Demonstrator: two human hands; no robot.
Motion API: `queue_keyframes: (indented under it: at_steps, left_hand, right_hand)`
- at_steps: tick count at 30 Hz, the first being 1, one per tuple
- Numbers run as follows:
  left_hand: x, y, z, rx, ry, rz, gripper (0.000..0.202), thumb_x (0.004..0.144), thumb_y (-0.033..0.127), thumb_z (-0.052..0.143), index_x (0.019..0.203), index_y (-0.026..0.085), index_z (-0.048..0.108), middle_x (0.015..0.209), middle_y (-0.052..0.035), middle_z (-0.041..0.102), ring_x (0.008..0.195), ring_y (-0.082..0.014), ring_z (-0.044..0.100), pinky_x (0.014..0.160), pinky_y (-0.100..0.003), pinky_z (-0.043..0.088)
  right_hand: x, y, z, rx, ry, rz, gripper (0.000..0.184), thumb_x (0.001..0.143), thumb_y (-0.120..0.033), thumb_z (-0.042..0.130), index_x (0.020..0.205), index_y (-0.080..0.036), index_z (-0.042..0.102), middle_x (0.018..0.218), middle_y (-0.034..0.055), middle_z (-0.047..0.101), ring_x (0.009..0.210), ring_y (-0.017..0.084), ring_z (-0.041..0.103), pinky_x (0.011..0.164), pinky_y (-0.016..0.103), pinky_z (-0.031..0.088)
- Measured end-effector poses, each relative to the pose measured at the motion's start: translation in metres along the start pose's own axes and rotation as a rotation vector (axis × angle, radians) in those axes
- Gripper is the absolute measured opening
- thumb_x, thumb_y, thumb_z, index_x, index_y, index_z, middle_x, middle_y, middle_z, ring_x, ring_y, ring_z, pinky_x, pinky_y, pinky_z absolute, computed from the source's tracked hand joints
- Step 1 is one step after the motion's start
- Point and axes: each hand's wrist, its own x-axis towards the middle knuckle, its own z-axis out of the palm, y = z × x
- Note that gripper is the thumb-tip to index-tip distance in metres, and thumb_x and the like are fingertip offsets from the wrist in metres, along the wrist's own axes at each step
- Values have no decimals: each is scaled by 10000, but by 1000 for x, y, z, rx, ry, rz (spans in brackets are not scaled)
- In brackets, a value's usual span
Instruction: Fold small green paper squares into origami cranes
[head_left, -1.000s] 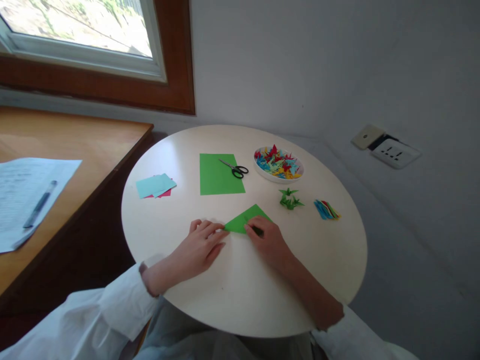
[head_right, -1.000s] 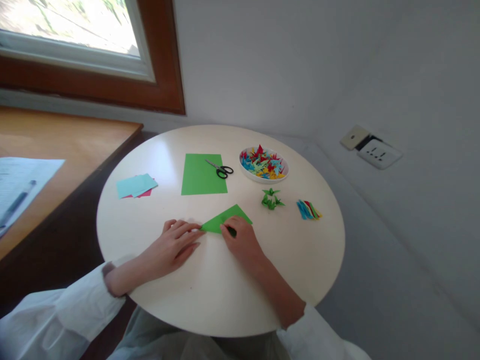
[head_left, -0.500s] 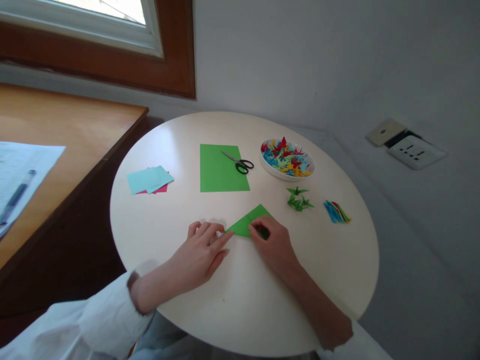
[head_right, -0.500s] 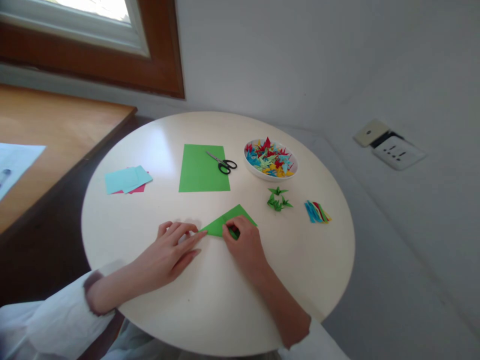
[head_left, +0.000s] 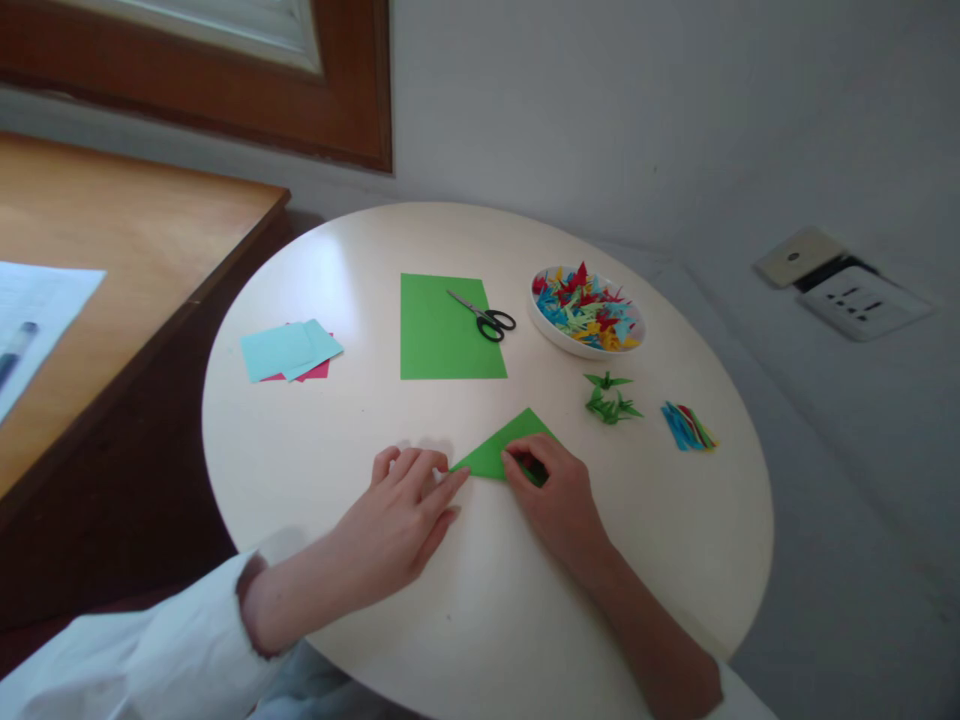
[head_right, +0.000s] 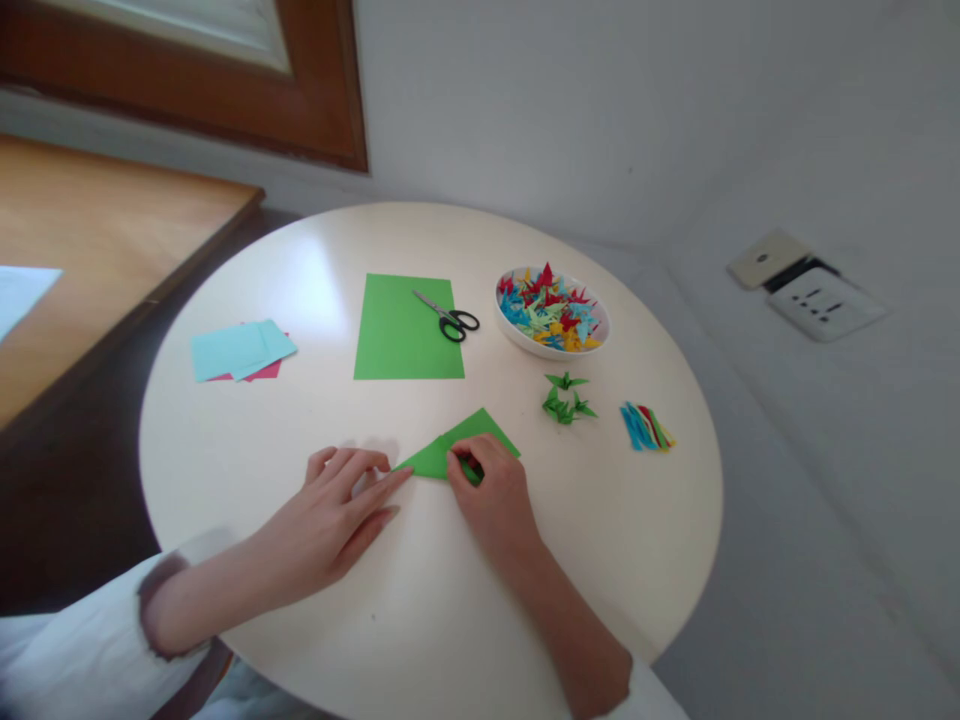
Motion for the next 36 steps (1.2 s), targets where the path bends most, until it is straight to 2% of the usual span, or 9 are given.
queue_keyframes:
  at_steps: [7, 19, 36]
  left_hand:
    - [-1, 0, 1, 20, 14, 25, 318, 873, 187, 407, 1160, 122, 531, 965, -126, 524, 882, -245, 439, 771, -429, 364]
    - [-1, 0, 0, 9, -43, 1, 319, 880, 209, 410, 1170, 142, 523, 930, -103, 528, 857, -229, 454, 755, -424, 381]
    - [-2, 1, 1, 8, -9, -4, 305, 887, 212, 404, 1148, 137, 542, 931, -104, 537, 881, -234, 458, 771, -425, 373]
  right_hand:
    - [0, 0, 0, -1, 16, -19, 93, 757, -153, 525, 682, -176, 574, 684, 28, 626, 635, 150, 578, 598, 262, 467]
    - [0, 0, 1, -27, 14, -34, 100, 765, -156, 519, 681, -183, 566, 675, 23, 620, 627, 148, 574, 593, 260, 465]
    - [-1, 2, 2, -53, 19, -44, 104, 770, -156, 515, 684, -179, 567, 682, 28, 627, 644, 154, 579, 613, 264, 468]
